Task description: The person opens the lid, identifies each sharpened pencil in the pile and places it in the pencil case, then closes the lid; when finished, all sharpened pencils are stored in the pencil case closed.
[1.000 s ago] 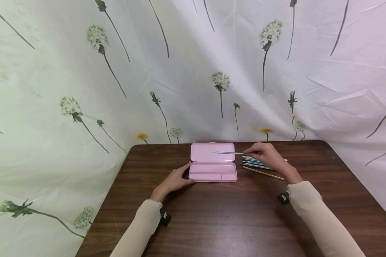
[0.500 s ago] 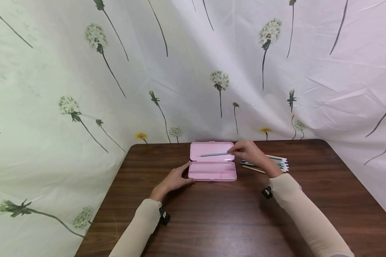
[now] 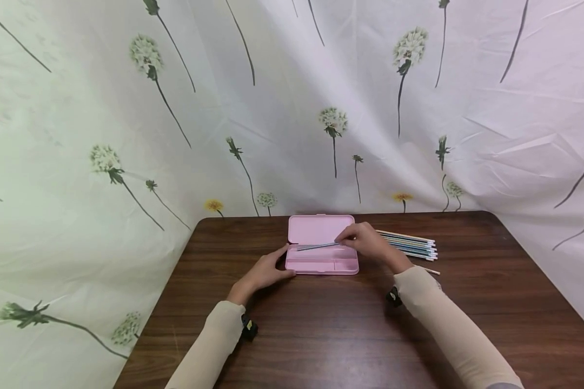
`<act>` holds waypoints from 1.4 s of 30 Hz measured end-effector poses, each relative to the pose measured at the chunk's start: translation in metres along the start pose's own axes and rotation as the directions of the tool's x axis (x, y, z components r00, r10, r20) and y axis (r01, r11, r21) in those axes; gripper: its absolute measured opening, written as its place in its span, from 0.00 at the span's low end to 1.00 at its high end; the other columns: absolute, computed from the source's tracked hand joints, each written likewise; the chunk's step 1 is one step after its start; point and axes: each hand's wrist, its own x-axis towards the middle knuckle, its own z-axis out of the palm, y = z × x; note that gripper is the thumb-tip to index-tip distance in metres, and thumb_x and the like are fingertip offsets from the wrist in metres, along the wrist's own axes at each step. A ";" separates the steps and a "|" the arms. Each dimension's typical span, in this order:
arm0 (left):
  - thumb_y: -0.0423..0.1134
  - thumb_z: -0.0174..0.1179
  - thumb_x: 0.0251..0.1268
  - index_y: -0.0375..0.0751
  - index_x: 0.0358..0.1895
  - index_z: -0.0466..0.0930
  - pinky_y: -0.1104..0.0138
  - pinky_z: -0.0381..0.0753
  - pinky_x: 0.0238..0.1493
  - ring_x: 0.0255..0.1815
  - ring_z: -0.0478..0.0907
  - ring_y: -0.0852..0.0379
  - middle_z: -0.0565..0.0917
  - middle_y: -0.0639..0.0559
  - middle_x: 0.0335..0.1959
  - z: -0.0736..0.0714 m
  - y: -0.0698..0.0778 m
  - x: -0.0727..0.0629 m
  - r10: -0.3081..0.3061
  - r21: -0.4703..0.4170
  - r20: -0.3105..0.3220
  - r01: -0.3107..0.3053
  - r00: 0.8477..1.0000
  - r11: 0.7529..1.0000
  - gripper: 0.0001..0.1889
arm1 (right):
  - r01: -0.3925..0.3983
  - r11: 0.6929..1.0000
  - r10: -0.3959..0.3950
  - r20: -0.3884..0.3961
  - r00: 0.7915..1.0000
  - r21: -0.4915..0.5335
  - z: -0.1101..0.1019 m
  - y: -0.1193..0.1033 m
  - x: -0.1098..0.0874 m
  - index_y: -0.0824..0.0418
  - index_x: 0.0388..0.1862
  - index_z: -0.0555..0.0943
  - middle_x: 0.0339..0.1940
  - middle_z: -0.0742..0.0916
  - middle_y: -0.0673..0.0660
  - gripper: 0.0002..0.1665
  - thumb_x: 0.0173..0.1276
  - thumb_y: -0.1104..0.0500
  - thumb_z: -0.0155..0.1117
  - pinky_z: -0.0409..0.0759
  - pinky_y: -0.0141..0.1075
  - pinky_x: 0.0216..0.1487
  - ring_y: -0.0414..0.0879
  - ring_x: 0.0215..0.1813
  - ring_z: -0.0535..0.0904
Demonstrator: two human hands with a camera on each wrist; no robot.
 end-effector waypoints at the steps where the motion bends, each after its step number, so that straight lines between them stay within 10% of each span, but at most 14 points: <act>1: 0.49 0.70 0.72 0.42 0.86 0.58 0.44 0.64 0.82 0.85 0.63 0.41 0.66 0.42 0.84 0.000 0.000 0.000 0.000 0.000 0.000 0.000 1.000 1.000 0.45 | -0.001 1.000 0.001 0.004 1.000 -0.002 0.002 0.001 0.000 0.60 0.43 0.95 0.44 0.95 0.55 0.10 0.71 0.71 0.70 0.87 0.37 0.47 0.45 0.46 0.88; 20: 0.49 0.70 0.72 0.41 0.86 0.58 0.45 0.66 0.82 0.85 0.64 0.42 0.66 0.42 0.84 0.000 -0.001 0.000 0.011 0.011 -0.002 -0.011 1.000 1.000 0.45 | -0.061 0.988 0.086 0.178 0.980 -0.145 0.029 0.009 -0.001 0.57 0.41 0.93 0.42 0.93 0.52 0.09 0.73 0.68 0.70 0.87 0.45 0.53 0.43 0.44 0.85; 42: 0.50 0.70 0.73 0.42 0.86 0.58 0.45 0.66 0.82 0.85 0.63 0.41 0.65 0.43 0.84 0.001 -0.002 0.001 0.006 0.012 -0.004 -0.006 1.000 1.000 0.45 | -0.053 0.984 0.084 0.177 0.981 -0.170 0.023 0.006 -0.002 0.58 0.41 0.93 0.41 0.92 0.53 0.09 0.73 0.69 0.69 0.87 0.44 0.52 0.42 0.43 0.84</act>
